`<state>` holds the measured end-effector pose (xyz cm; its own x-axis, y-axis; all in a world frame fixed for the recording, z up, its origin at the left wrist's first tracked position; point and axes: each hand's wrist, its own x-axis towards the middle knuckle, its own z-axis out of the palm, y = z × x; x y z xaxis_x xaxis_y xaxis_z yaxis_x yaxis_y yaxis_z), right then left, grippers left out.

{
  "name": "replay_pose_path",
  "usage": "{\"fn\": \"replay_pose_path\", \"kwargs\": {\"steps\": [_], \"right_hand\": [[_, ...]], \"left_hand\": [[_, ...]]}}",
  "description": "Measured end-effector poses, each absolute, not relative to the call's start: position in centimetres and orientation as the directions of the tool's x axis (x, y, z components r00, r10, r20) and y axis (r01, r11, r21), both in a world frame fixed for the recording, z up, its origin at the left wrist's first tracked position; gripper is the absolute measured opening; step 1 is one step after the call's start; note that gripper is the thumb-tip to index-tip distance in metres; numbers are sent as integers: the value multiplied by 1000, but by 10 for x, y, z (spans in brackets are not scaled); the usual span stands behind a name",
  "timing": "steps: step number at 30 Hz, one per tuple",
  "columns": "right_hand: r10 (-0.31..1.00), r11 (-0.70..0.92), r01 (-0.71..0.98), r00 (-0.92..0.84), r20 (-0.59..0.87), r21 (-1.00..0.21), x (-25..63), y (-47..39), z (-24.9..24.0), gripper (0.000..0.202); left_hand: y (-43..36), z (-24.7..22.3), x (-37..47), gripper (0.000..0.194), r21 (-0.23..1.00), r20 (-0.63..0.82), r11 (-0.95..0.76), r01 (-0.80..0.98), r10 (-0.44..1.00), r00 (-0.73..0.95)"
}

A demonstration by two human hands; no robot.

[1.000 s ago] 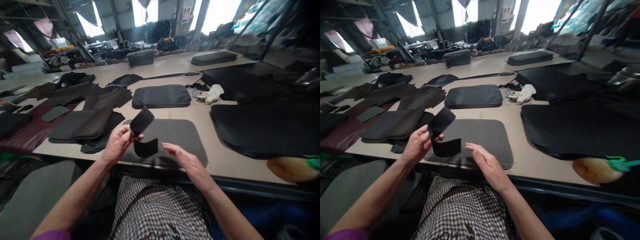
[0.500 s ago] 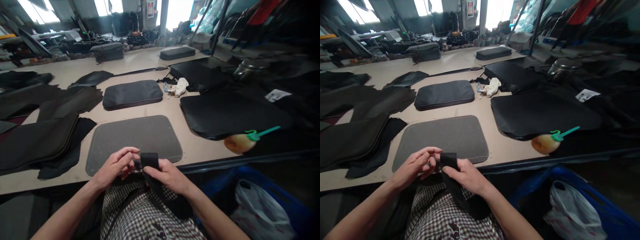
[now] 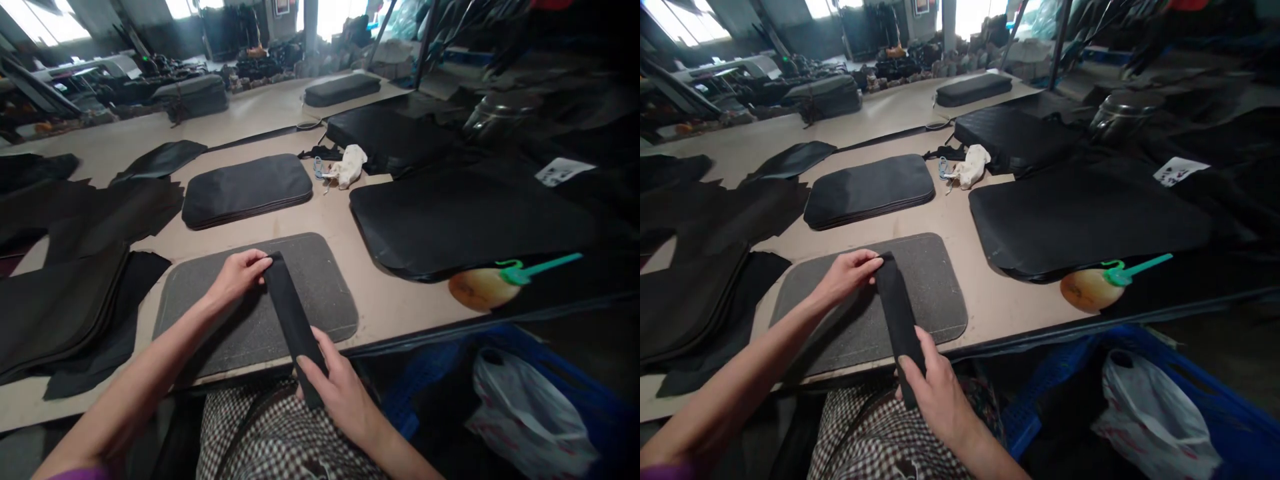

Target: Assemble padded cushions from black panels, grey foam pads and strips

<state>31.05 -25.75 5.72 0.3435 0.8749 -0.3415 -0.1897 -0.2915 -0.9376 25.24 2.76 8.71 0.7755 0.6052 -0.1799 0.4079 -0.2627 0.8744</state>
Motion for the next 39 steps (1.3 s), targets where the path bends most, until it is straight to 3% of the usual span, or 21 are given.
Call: {"fn": "replay_pose_path", "kwargs": {"steps": [5,9,14,20,26,29,31,34,39], "right_hand": [[831,-238,-52,506,-231,-970,316,-246,52,61],[834,-174,44,537,-123,-984,320,-231,53,57],[845,-192,140,526,-92,-971,322,-225,54,39],[846,-217,120,519,-125,-969,320,-224,51,25],[852,-250,149,503,-145,-957,321,-224,53,19],[854,-270,185,500,-146,-945,325,-225,54,17],[853,-290,219,501,-147,-932,328,-227,55,15],[861,-304,286,491,-134,-909,328,-228,56,15],[881,-297,381,463,-97,-876,322,-228,56,14]], "left_hand": [[70,71,302,26,588,98,-687,427,584,805],[84,64,322,20,415,116,-782,465,552,826],[89,58,324,21,351,93,-810,470,530,843],[89,53,326,21,308,123,-823,477,531,838],[80,54,328,17,248,161,-847,470,515,842],[72,54,329,17,149,204,-912,382,406,891],[67,53,328,30,91,186,-943,320,332,925],[62,51,322,41,89,178,-955,284,296,939],[53,47,309,33,72,224,-954,291,300,927]]}}
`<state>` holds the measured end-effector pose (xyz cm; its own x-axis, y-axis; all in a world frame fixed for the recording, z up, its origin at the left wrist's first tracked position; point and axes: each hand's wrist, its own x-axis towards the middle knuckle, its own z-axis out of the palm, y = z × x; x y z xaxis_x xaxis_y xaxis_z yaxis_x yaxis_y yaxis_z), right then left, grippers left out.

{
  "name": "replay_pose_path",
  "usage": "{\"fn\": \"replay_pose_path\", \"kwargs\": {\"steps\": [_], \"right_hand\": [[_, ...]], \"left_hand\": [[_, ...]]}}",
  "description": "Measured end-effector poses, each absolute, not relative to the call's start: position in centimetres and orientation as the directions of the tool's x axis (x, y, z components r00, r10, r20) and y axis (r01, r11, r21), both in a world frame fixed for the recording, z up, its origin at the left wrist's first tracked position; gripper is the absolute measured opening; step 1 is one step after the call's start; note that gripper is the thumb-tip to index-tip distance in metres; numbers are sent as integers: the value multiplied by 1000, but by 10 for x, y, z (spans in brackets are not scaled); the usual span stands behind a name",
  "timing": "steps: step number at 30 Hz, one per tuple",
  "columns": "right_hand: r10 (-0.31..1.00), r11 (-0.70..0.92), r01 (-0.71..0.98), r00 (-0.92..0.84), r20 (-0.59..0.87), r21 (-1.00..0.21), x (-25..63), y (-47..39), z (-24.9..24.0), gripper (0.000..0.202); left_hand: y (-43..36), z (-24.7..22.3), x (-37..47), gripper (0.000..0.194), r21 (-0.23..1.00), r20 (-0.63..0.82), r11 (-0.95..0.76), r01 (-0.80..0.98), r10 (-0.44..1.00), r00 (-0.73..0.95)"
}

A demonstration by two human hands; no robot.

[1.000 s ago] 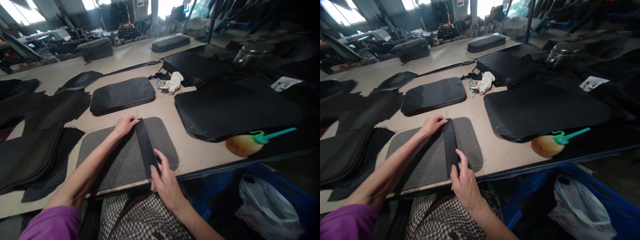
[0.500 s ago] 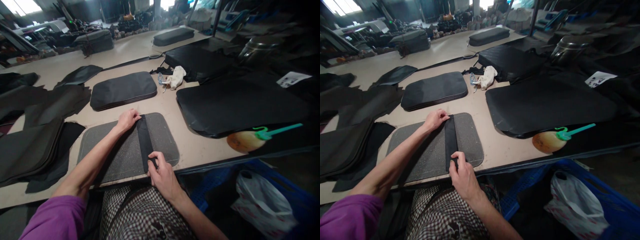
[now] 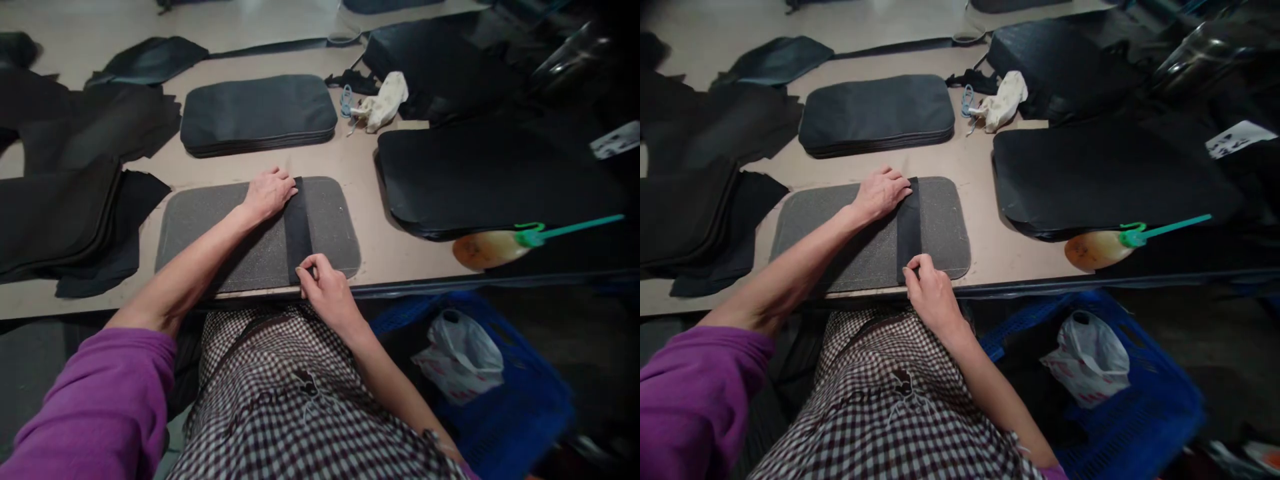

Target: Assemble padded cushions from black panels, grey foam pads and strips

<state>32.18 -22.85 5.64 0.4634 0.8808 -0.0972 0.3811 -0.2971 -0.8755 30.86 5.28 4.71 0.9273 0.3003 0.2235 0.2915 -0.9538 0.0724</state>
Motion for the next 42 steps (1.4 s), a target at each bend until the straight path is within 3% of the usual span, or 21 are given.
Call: {"fn": "replay_pose_path", "kwargs": {"steps": [9,11,16,19,23,27,31,36,42], "right_hand": [[871,-405,591,481,-98,-698,323,-225,55,10],[873,-442,672,475,-111,-594,321,-225,57,11],[868,-492,852,495,-31,-180,313,-231,56,18],[896,-433,899,437,74,-72,314,-234,51,19],[897,-384,921,389,208,-65,312,-240,55,34],[863,-325,935,356,360,-145,304,-238,65,56],[863,-247,946,313,396,-211,296,-228,65,55],[861,-143,958,244,446,-247,290,-226,66,49],[836,-162,948,279,472,-273,287,-238,71,49]], "left_hand": [[43,44,300,34,14,219,-946,324,319,922],[40,45,300,33,10,232,-947,322,316,920],[44,49,291,31,64,240,-951,302,308,921],[65,61,260,28,78,273,-947,311,320,907],[103,97,175,35,-86,138,-929,359,346,928],[146,120,83,27,-308,44,-847,432,441,896],[171,114,34,22,-287,-4,-840,460,481,877],[181,100,30,32,-227,-20,-870,439,454,891],[182,99,34,25,-298,-51,-870,394,426,903]]}}
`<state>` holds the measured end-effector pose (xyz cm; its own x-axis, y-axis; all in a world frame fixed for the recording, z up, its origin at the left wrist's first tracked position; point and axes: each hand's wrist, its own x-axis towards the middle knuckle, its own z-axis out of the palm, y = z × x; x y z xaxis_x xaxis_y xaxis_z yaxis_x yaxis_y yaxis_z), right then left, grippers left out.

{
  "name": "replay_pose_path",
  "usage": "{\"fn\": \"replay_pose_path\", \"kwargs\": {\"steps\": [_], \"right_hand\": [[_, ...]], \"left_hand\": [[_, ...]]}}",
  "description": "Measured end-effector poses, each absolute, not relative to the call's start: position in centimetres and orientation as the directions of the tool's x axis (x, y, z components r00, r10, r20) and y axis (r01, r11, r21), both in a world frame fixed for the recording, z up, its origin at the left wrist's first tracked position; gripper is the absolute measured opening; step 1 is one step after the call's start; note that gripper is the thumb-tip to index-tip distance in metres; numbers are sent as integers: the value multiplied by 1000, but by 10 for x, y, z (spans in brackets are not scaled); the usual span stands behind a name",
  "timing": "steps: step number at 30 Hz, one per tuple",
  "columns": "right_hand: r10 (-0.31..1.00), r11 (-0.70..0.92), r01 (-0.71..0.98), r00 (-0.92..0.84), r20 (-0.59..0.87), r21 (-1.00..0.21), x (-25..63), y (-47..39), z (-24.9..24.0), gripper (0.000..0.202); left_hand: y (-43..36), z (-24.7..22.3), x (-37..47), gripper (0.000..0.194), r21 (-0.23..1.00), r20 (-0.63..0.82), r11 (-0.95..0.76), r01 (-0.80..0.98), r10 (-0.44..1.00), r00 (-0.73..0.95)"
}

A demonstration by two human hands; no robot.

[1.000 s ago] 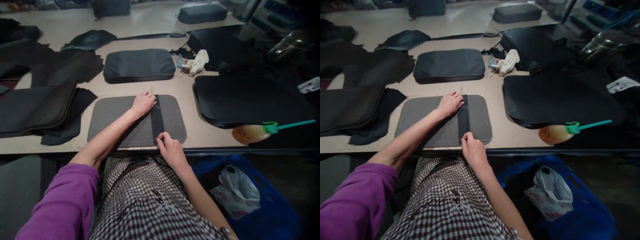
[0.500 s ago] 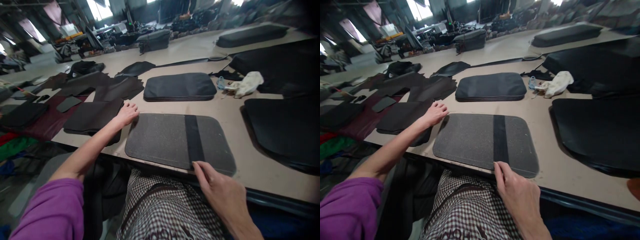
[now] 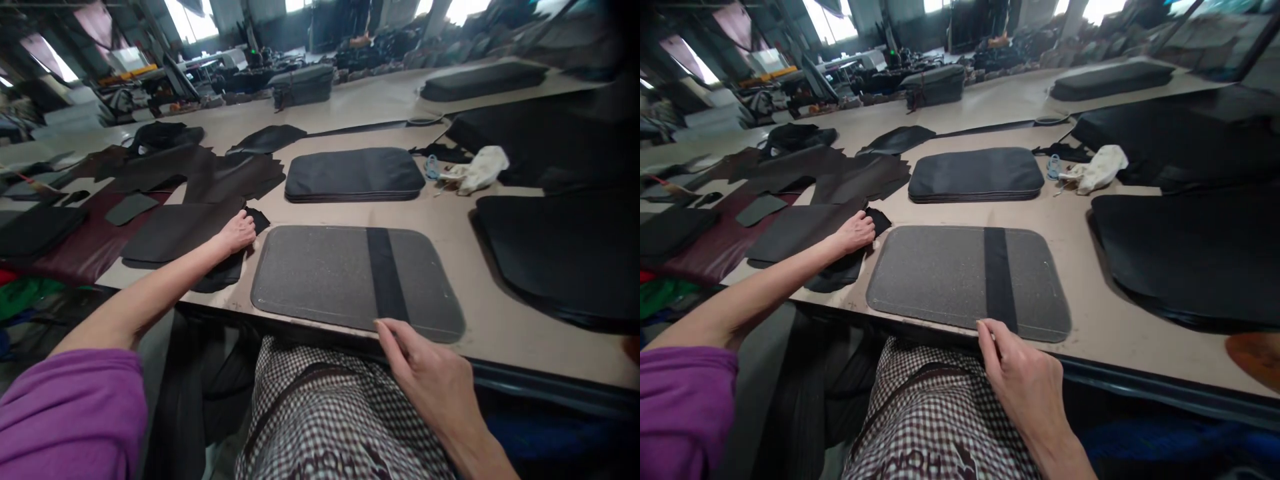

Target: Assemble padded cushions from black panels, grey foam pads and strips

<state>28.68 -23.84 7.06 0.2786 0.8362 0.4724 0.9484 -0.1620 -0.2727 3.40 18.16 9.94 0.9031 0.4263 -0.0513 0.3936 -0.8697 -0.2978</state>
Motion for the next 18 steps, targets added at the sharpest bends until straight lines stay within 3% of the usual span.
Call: {"fn": "replay_pose_path", "kwargs": {"steps": [4,8,10,11,14,16,18], "right_hand": [[814,-131,939,285,506,-317,288,-245,69,46],[803,-53,911,282,525,-409,291,-244,70,34],[812,-18,882,288,508,-472,292,-239,72,30],[819,-1,862,292,494,-507,292,-236,74,28],[842,63,773,299,450,-632,293,-222,81,28],[856,112,689,299,421,-716,293,-210,88,26],[868,154,590,302,394,-793,294,-196,97,24]], "left_hand": [[181,110,29,24,-306,-5,-864,400,421,907],[180,139,14,9,-172,269,-800,575,523,808],[173,156,4,6,8,408,-767,642,588,698],[167,164,0,8,154,461,-757,636,624,631],[135,180,-5,26,673,500,-642,368,761,412],[102,183,0,35,854,431,-503,132,827,361],[62,179,12,38,934,334,-355,-23,854,399]]}}
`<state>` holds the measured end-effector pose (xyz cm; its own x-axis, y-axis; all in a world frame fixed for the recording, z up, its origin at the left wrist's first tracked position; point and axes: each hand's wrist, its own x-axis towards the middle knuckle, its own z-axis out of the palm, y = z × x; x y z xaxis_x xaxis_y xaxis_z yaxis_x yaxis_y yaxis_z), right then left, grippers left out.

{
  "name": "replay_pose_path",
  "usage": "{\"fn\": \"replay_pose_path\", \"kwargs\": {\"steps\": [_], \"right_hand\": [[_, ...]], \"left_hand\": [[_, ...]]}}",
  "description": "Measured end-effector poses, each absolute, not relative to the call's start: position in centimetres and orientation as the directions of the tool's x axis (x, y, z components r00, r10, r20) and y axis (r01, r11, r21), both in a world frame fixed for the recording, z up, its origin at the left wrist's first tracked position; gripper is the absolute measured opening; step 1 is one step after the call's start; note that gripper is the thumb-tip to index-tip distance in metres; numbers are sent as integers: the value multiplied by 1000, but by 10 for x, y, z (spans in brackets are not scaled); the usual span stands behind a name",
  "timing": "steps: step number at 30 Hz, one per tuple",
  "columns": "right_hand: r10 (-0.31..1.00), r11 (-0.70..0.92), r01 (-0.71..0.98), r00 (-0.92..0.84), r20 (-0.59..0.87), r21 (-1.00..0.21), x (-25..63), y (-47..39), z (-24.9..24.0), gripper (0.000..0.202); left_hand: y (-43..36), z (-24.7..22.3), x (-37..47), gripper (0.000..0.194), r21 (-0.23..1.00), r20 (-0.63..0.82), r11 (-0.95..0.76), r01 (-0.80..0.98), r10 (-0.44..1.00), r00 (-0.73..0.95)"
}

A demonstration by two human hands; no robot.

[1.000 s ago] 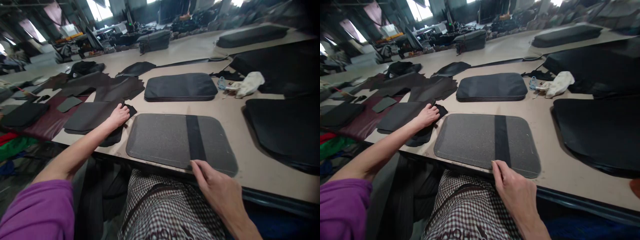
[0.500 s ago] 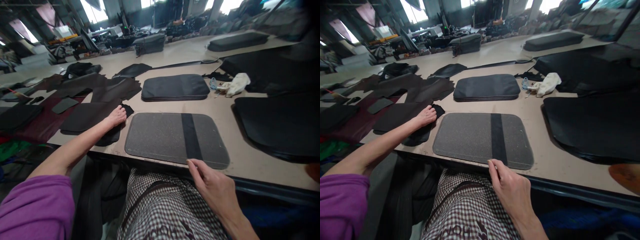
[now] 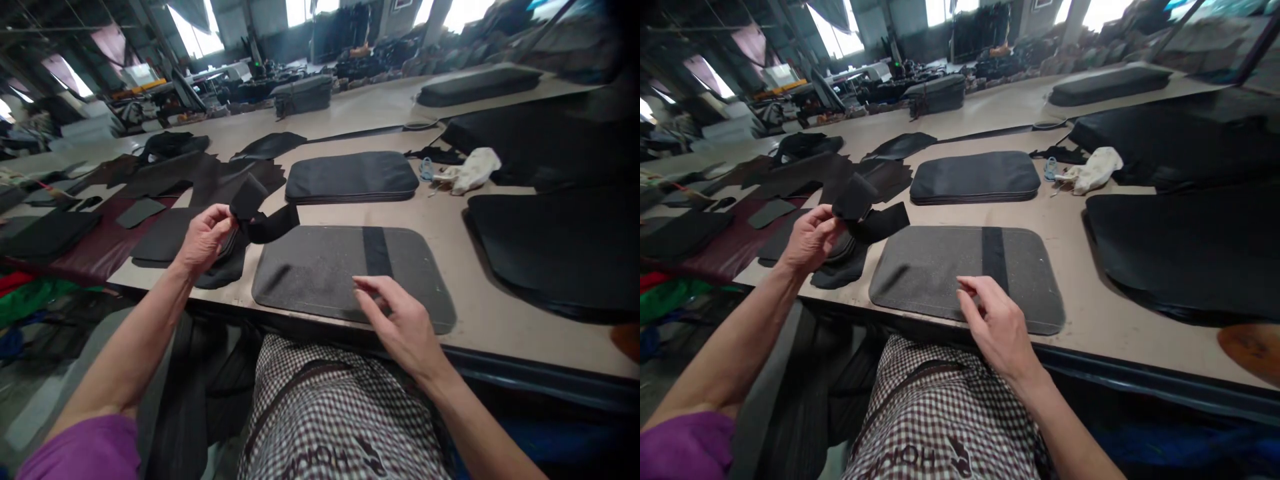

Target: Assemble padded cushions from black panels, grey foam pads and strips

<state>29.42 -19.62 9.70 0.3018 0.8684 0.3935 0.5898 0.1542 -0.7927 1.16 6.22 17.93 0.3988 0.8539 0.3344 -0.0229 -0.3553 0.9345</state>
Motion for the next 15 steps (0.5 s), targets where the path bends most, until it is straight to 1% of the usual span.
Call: {"fn": "replay_pose_path", "kwargs": {"steps": [3,5,7,8,10,11,13,15], "right_hand": [[890,191,404,313,332,-895,294,-180,108,23],[933,215,220,242,267,-952,290,-176,111,26],[970,212,-33,126,206,-977,281,-177,108,29],[981,185,-163,87,172,-969,275,-178,105,31],[990,122,-353,114,87,-928,263,-182,96,31],[986,105,-406,163,41,-908,258,-183,92,29],[969,90,-451,246,-27,-888,252,-185,84,27],[966,36,-431,245,-78,-902,253,-183,81,32]], "left_hand": [[0,162,33,35,981,195,-163,-107,829,524],[-36,143,46,30,987,160,-105,-125,779,606],[-65,123,57,25,985,172,-107,-138,717,676],[-75,114,61,22,983,183,-118,-141,684,706],[-89,99,68,20,981,191,-152,-122,614,766],[-92,96,70,20,982,167,-168,-85,569,806],[-89,94,72,21,982,60,-184,37,495,867],[-77,100,71,25,974,-86,-137,179,508,857]]}}
